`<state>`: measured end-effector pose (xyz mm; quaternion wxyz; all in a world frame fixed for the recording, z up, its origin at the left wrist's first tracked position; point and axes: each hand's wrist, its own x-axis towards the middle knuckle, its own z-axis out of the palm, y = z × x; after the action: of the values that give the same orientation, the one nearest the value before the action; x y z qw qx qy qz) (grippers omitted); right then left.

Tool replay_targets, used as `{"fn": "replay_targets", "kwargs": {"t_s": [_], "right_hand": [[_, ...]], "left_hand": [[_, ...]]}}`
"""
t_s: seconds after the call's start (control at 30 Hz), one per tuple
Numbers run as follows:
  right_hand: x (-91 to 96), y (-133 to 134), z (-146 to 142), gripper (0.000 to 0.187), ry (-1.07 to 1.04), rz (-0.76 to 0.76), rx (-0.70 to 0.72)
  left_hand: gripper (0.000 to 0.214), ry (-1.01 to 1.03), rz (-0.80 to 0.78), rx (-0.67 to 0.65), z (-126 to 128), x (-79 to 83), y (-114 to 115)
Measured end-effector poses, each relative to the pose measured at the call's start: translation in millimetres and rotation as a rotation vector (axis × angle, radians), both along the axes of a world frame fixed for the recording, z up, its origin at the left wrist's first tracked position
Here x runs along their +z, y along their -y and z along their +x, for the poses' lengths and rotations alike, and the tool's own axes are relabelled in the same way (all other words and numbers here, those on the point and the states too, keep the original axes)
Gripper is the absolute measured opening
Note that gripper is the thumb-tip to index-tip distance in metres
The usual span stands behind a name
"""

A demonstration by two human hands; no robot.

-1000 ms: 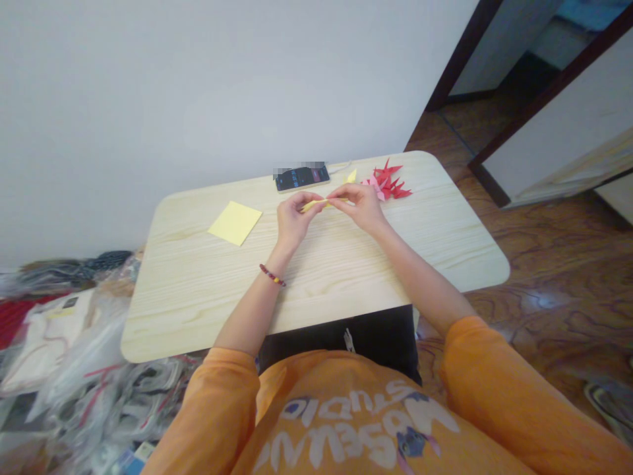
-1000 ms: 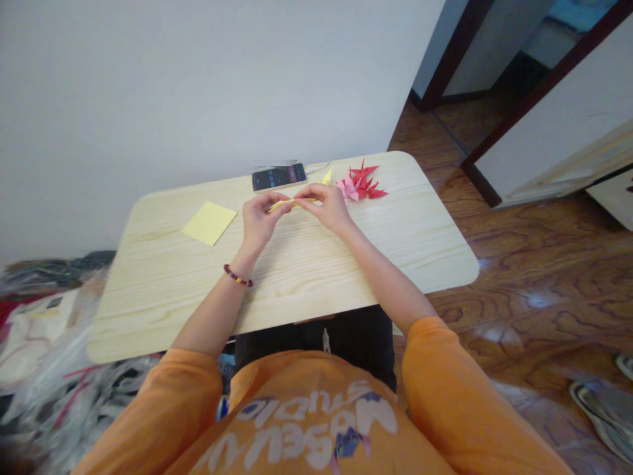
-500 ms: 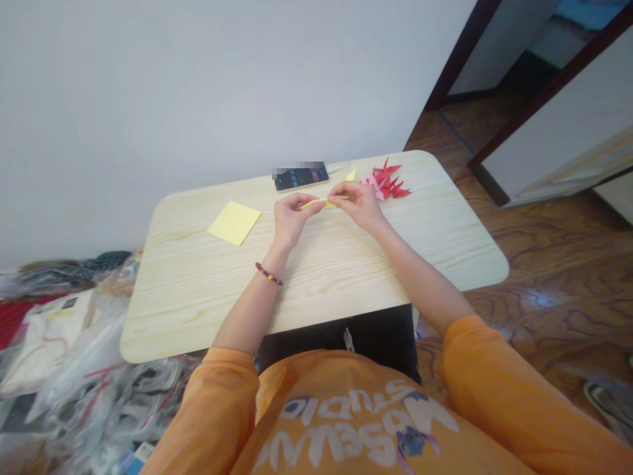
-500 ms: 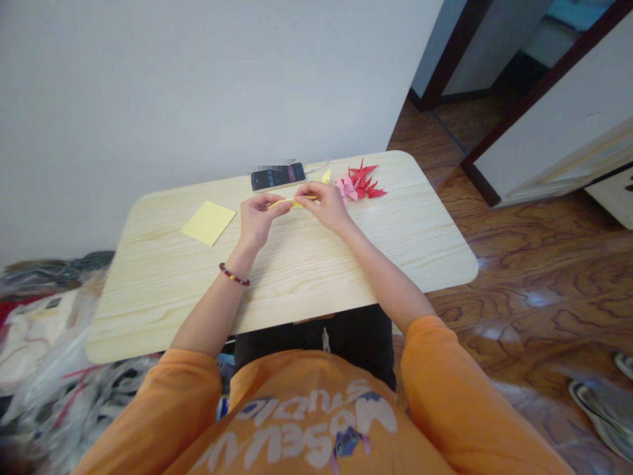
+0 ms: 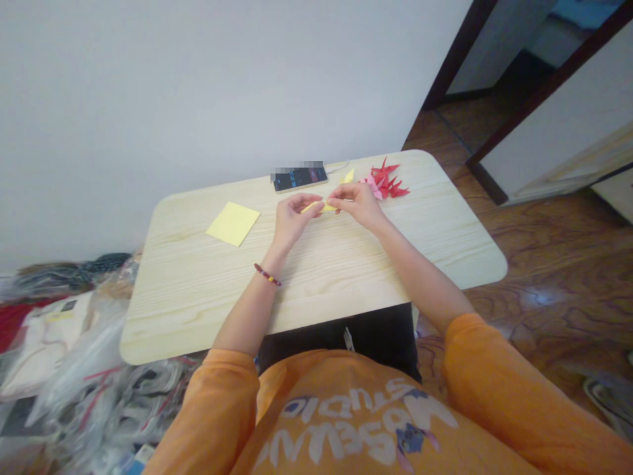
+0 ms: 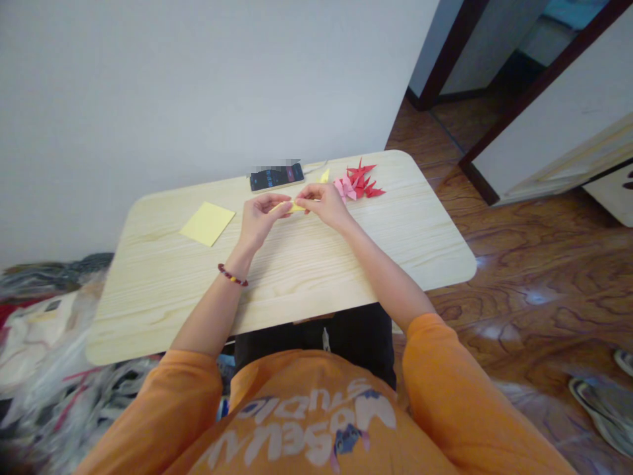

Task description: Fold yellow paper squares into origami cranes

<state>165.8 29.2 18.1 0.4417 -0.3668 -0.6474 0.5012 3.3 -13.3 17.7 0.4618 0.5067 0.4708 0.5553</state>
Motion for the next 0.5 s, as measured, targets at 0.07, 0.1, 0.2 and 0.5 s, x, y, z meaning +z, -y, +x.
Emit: {"fn": "replay_targets", "kwargs": {"t_s": [0.07, 0.1, 0.2, 0.5], "right_hand": [[-0.6, 0, 0, 0.029, 0.01, -0.022, 0.006], [-0.9, 0, 0, 0.03, -0.003, -0.043, 0.004], [-1.1, 1, -2, 0.035, -0.094, -0.131, -0.027], [-6.4, 2, -5, 0.039, -0.133, -0.158, -0.091]], "left_hand": [[0.029, -0.042, 0.001, -0.009, 0, -1.6, 0], [0.029, -0.046, 0.001, -0.001, 1, -3.1, -1], [0.029, 0.044, -0.014, 0.072, 2, -9.1, -4], [0.027, 0.276, -0.177, 0.094, 8, -15.0, -3]]}}
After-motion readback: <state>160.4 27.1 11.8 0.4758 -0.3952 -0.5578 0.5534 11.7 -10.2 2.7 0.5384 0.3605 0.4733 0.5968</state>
